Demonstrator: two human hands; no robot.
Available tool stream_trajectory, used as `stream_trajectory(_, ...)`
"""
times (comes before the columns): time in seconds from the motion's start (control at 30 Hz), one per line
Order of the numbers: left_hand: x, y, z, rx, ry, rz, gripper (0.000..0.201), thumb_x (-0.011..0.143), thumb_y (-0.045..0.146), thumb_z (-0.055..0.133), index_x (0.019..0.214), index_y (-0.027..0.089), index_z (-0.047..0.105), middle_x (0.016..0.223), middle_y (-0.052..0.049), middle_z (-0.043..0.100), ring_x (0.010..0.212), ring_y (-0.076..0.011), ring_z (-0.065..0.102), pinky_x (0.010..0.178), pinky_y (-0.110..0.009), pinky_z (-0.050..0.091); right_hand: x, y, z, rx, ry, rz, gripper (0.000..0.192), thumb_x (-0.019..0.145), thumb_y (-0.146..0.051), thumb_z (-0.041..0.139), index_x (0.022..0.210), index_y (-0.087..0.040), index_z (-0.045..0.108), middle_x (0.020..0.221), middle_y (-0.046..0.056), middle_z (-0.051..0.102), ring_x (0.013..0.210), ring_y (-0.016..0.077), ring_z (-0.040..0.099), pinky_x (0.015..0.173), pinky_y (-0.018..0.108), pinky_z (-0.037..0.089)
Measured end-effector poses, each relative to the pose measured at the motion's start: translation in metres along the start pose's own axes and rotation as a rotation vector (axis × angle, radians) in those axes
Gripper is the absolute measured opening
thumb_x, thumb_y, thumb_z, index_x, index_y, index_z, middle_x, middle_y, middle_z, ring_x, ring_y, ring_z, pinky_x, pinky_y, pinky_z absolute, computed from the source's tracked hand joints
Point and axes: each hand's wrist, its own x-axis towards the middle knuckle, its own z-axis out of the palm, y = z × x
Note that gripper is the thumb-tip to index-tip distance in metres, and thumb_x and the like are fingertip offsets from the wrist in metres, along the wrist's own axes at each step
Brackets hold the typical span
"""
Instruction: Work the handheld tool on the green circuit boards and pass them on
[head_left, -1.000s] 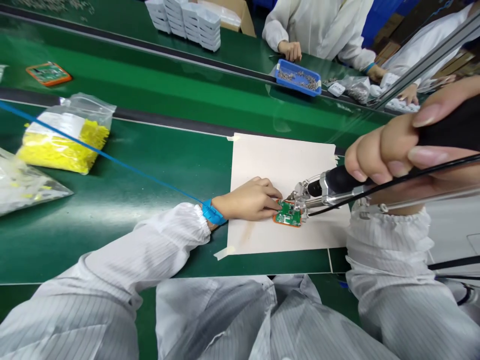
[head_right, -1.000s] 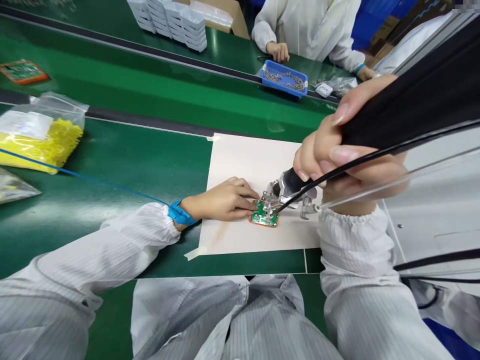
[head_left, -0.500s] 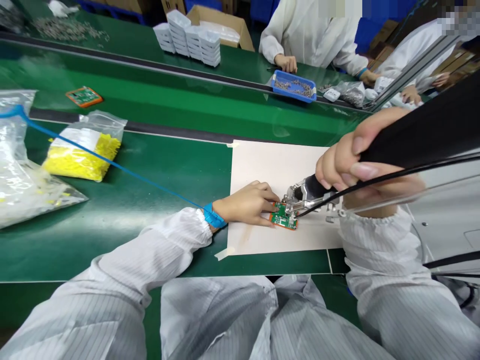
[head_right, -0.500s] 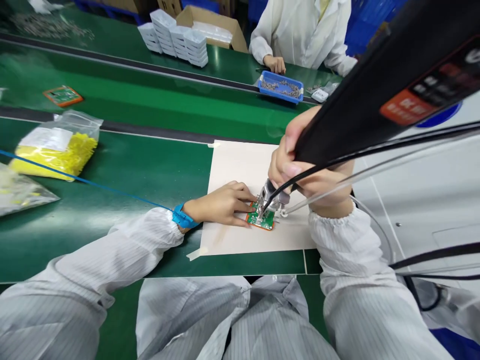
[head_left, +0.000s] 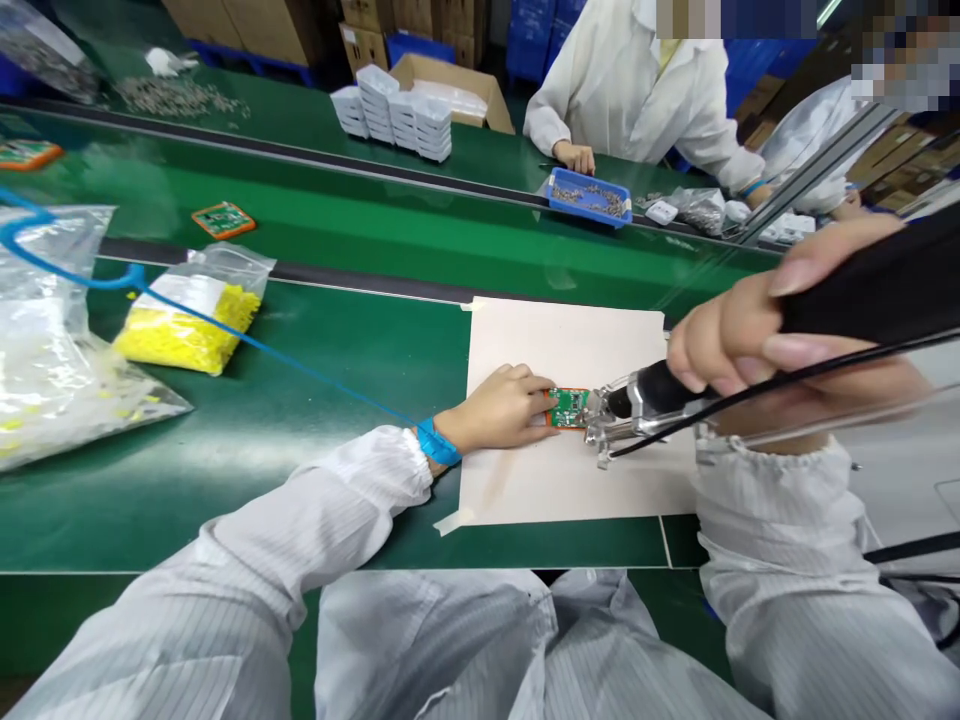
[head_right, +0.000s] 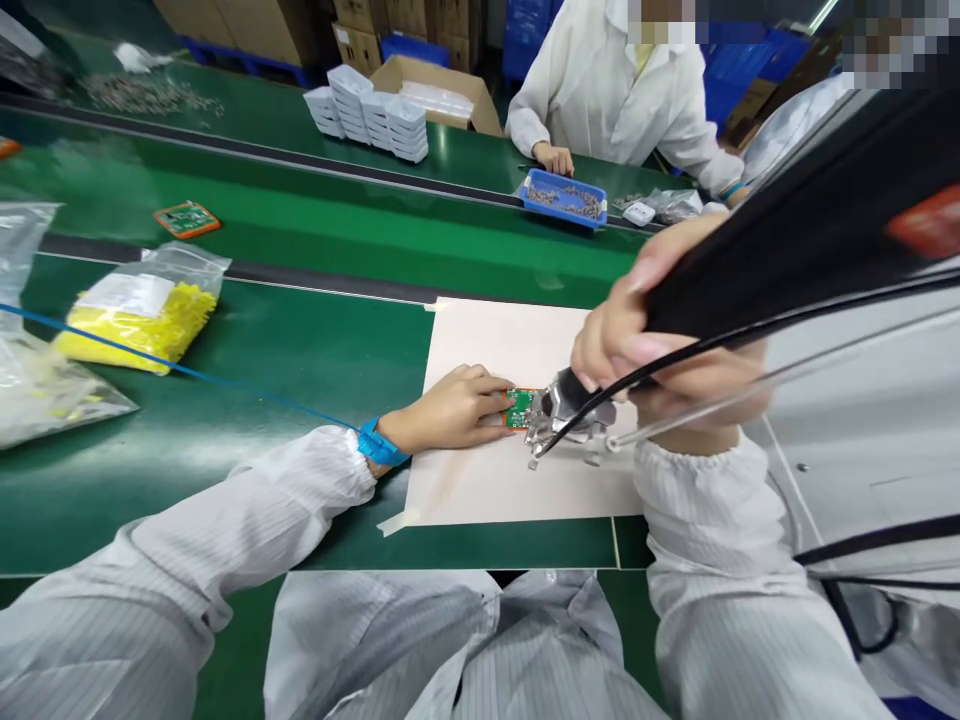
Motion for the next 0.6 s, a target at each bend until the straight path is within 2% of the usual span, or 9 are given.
stream_trajectory(0.1, 0.001, 0.001, -0.001, -0.003, -0.001, 0.007, 0.045, 0.103, 0.053, 0.055, 0.120, 0.017, 0.075, 0.133, -0.013, 0.069, 0.100, -0.0268, 0.061, 0.089, -0.043, 0.044, 0.007, 0.013, 0.014, -0.035, -0.085, 0.003, 0.025, 0.088, -0.013, 0.060, 0.109, -0.026, 0.062, 0.058, -0.005, 0.040, 0.047, 0.0104, 0.048, 0.047, 0.027, 0.049)
stream_trajectory(0.3, 0.006, 0.004, -0.004, 0.003, -0.024, 0.009, 0.043, 0.102, 0.053, 0.056, 0.117, 0.017, 0.076, 0.129, -0.013, 0.070, 0.099, -0.0275, 0.061, 0.088, -0.043, 0.044, 0.002, 0.003, 0.003, -0.068, -0.125, 0.007, 0.027, 0.090, -0.012, 0.058, 0.114, -0.024, 0.062, 0.059, -0.004, 0.039, 0.050, 0.0119, 0.049, 0.048, 0.030, 0.051)
stream_trajectory(0.37, 0.006, 0.004, -0.004, 0.005, -0.025, 0.006, 0.042, 0.102, 0.051, 0.057, 0.118, 0.017, 0.076, 0.129, -0.013, 0.070, 0.098, -0.0272, 0.061, 0.087, -0.043, 0.044, 0.001, 0.005, 0.006, -0.071, -0.096, -0.016, 0.029, 0.090, -0.010, 0.057, 0.115, -0.024, 0.062, 0.059, -0.004, 0.037, 0.049, 0.0115, 0.046, 0.047, 0.029, 0.049)
stream_trajectory(0.5, 0.005, 0.003, -0.004, -0.001, -0.014, 0.013, 0.040, 0.102, 0.049, 0.057, 0.118, 0.018, 0.076, 0.129, -0.013, 0.070, 0.099, -0.0268, 0.060, 0.087, -0.042, 0.043, -0.004, 0.017, 0.015, -0.019, 0.059, -0.110, 0.027, 0.090, -0.010, 0.057, 0.112, -0.025, 0.061, 0.057, -0.005, 0.029, 0.045, 0.0099, 0.038, 0.043, 0.025, 0.042)
stream_trajectory(0.6, 0.005, 0.003, -0.004, -0.011, -0.003, 0.013, 0.041, 0.102, 0.050, 0.057, 0.117, 0.018, 0.076, 0.129, -0.013, 0.070, 0.100, -0.0272, 0.061, 0.088, -0.042, 0.043, -0.004, 0.020, 0.013, 0.011, 0.055, -0.139, 0.026, 0.090, -0.011, 0.057, 0.112, -0.025, 0.060, 0.057, -0.006, 0.029, 0.044, 0.0092, 0.037, 0.043, 0.024, 0.040)
